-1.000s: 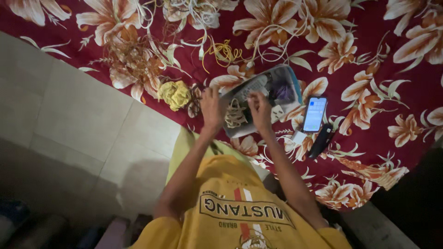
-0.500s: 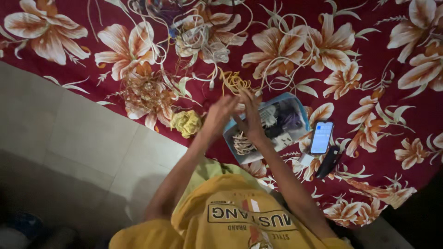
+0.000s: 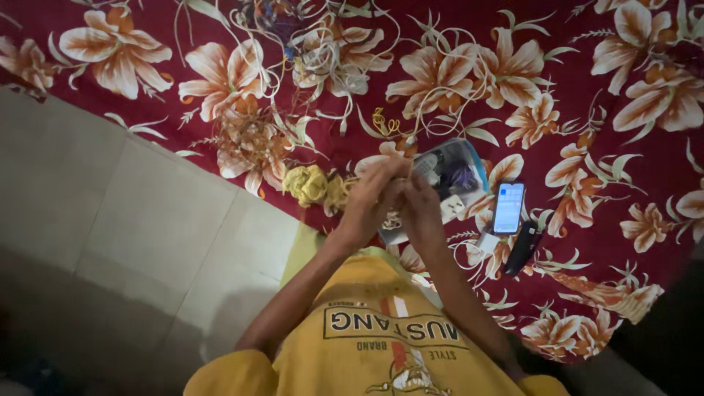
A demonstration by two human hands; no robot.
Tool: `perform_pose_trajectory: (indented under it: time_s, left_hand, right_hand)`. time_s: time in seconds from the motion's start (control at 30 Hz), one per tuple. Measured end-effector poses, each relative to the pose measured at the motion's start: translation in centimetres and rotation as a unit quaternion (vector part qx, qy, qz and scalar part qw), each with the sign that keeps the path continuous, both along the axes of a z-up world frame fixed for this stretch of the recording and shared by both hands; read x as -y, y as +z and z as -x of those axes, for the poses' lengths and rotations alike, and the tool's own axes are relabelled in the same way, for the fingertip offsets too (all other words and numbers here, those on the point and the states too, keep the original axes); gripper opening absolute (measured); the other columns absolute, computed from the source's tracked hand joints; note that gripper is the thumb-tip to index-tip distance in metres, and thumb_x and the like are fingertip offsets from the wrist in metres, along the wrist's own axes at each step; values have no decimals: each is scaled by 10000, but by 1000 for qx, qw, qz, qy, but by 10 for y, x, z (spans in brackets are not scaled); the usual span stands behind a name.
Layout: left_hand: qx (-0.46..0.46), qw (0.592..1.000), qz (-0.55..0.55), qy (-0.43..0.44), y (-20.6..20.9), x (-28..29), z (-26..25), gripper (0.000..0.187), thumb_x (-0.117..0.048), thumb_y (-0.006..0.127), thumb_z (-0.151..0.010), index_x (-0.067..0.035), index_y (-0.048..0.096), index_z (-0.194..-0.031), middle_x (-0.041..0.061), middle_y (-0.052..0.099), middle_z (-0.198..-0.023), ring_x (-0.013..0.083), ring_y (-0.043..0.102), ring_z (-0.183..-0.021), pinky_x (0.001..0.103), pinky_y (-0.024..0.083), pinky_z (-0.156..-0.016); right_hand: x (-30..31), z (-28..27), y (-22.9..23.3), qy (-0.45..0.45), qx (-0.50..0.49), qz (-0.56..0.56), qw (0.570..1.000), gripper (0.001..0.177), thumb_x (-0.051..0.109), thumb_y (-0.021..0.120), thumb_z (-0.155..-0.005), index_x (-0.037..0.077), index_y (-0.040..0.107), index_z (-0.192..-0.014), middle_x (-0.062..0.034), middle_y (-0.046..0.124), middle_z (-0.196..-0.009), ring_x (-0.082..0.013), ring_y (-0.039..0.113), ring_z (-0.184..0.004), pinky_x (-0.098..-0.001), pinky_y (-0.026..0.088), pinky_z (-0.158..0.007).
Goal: The person organizes cords by hand, coiling them and placing them into a plastic container on a bed.
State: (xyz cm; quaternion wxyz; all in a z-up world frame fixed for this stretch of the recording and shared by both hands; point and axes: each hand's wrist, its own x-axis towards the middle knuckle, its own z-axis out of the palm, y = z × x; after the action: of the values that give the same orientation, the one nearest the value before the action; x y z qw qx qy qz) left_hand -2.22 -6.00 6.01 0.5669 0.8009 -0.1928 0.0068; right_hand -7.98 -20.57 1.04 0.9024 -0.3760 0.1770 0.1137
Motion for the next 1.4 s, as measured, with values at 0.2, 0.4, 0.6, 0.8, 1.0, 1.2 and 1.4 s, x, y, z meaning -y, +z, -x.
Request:
perform_pose_trajectory:
  time_s: [0.2,0.4,0.6,0.8,1.0,1.2,1.4]
  left_hand:
    - [-22,999,-21,-15,12,-27,22,345,-67,719,-914,-15,646,-1247,128,653,-1220,309,666,-1101,404,552,-909]
    - [-33,998,-32,-43,36,-37,23,244,-78,728,-972,-38,722,-1212,88,662,-1137,253,697,-964,368,576,-828]
    - [-42,987,151,-43,73,-21,21,198,-39,664,-996,-45,716,-1187,116,537,-1425,268,616,-1248,386,563,-1012]
    - [29,989,132,-61,85,-4,22,246,-30,604,-1040,-62,708,-1260,94,446,-1619,325,300,-1611,458,376,-1309]
    - [184,980,-66,-40,97,-7,8,195,-118,673,-906,-168,768,-1068,71,523,-1491,361,200,-1534,630,183,-1238]
    - [-93,993,65,18,89,-24,3,113,-171,696,-948,-152,752,-1044,18,591,-1134,267,606,-1091,434,562,-885]
    - [76,994,44,-66,89,-26,0,213,-21,723,-955,-42,739,-1167,67,632,-1033,199,638,-965,377,563,-755]
  right_hand:
    - [1,2,33,-60,60,71,994,414,235,687,-1120,-42,479,-1348,-142,626,-1231,-219,661,-1112,-365,578,-997]
    - [-10,-1,95,-144,325,584,730,601,267,534,-1114,-46,284,-1563,-224,352,-1568,-354,407,-1399,-447,347,-1169]
    - [-7,14,83,2,196,481,854,381,229,440,-1158,10,620,-1412,-141,703,-1320,-218,659,-1199,-347,509,-1062]
    - [-6,22,78,-1,125,456,881,430,264,457,-1118,-15,605,-1410,-84,641,-981,-135,584,-876,-263,472,-768]
    - [-7,24,52,31,147,428,891,381,252,495,-1093,-31,517,-1347,-55,620,-1173,-131,622,-1058,-264,533,-843]
    - [-7,32,121,55,137,538,830,313,207,589,-1080,33,684,-1320,-114,742,-1311,-175,703,-1129,-285,552,-925]
    - [-23,0,138,-21,344,603,719,514,56,548,-974,-17,391,-1458,-235,490,-1437,-331,463,-1374,-432,352,-1154]
